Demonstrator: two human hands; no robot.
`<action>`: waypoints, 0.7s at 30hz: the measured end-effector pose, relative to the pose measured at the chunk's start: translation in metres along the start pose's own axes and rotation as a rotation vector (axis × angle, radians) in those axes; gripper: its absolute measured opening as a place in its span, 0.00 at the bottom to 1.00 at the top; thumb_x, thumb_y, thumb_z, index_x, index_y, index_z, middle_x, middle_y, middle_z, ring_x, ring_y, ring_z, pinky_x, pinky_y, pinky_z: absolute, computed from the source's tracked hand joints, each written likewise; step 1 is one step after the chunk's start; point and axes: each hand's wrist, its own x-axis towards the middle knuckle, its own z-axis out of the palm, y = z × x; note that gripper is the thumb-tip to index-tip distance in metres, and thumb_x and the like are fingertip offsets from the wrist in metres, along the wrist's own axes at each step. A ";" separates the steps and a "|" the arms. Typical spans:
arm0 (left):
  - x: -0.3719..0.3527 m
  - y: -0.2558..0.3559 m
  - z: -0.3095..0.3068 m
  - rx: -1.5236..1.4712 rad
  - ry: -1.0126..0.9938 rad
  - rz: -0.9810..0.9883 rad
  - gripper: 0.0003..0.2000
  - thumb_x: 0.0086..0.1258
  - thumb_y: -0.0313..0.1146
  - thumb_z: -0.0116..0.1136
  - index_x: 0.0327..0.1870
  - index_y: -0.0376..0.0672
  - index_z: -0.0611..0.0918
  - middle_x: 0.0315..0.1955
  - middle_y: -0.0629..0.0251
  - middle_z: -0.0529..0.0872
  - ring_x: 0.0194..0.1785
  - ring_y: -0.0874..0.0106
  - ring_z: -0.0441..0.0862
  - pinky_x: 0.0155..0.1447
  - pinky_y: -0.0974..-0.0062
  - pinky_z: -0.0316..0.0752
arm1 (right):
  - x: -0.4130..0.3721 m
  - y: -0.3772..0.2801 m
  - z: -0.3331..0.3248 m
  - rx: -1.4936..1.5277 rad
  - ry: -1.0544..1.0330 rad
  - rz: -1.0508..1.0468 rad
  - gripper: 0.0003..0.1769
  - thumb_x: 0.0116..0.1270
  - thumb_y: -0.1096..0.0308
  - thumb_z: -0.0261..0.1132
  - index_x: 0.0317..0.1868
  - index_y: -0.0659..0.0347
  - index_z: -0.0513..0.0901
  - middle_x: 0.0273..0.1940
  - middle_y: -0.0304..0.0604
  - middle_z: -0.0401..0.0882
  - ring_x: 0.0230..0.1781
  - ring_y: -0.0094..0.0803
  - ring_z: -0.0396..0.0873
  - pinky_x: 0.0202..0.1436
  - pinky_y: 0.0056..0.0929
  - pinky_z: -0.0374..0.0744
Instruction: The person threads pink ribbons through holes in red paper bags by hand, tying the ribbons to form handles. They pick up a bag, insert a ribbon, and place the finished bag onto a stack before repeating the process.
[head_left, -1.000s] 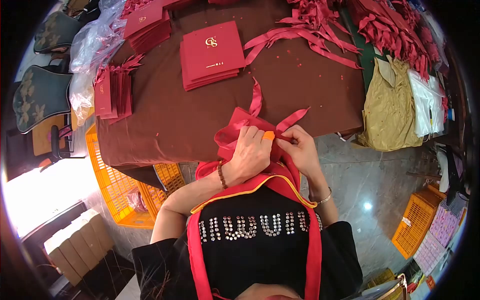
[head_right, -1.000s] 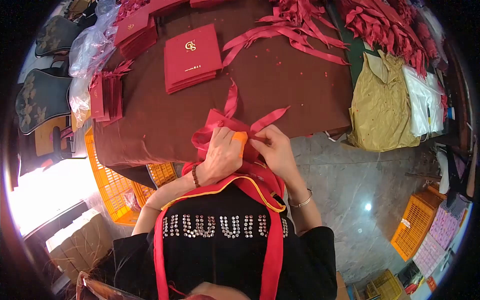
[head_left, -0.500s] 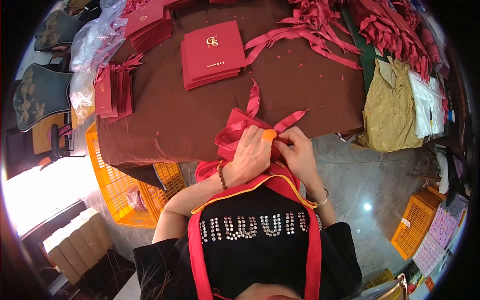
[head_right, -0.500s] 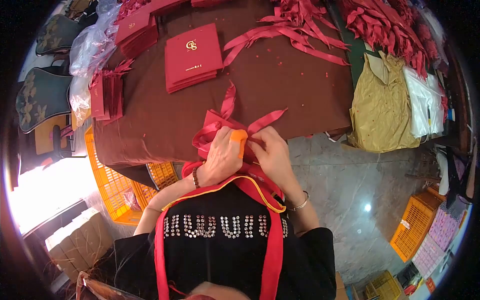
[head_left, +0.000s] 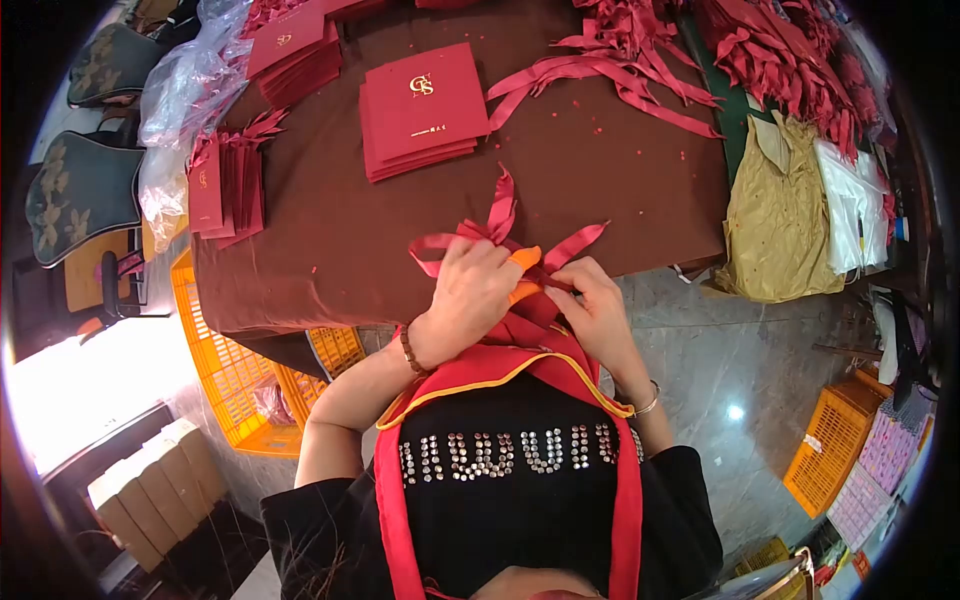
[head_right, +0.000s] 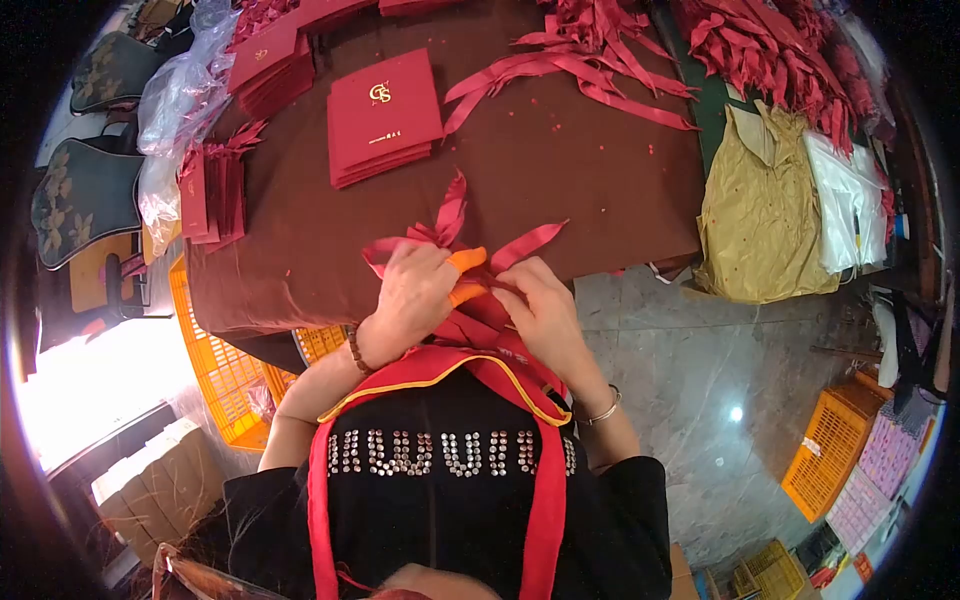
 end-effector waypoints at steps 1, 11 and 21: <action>0.002 0.000 -0.004 -0.002 0.000 -0.001 0.16 0.50 0.34 0.68 0.41 0.44 0.81 0.30 0.66 0.79 0.35 0.66 0.76 0.41 0.69 0.68 | 0.000 0.001 0.001 -0.027 0.008 -0.069 0.08 0.60 0.74 0.62 0.39 0.69 0.79 0.36 0.46 0.75 0.34 0.37 0.76 0.36 0.27 0.74; 0.003 -0.011 -0.003 -0.065 0.004 0.045 0.10 0.50 0.38 0.67 0.32 0.48 0.83 0.33 0.73 0.78 0.43 0.70 0.71 0.49 0.67 0.59 | -0.002 -0.004 0.002 -0.031 -0.047 -0.082 0.09 0.61 0.76 0.62 0.41 0.70 0.79 0.39 0.44 0.75 0.34 0.33 0.77 0.36 0.25 0.76; 0.057 -0.031 -0.032 -0.246 -0.810 -0.229 0.12 0.60 0.41 0.54 0.35 0.48 0.86 0.35 0.69 0.85 0.48 0.68 0.74 0.54 0.65 0.56 | 0.000 0.002 0.022 -0.199 0.014 -0.196 0.08 0.61 0.72 0.64 0.41 0.63 0.81 0.40 0.45 0.76 0.35 0.38 0.79 0.36 0.30 0.77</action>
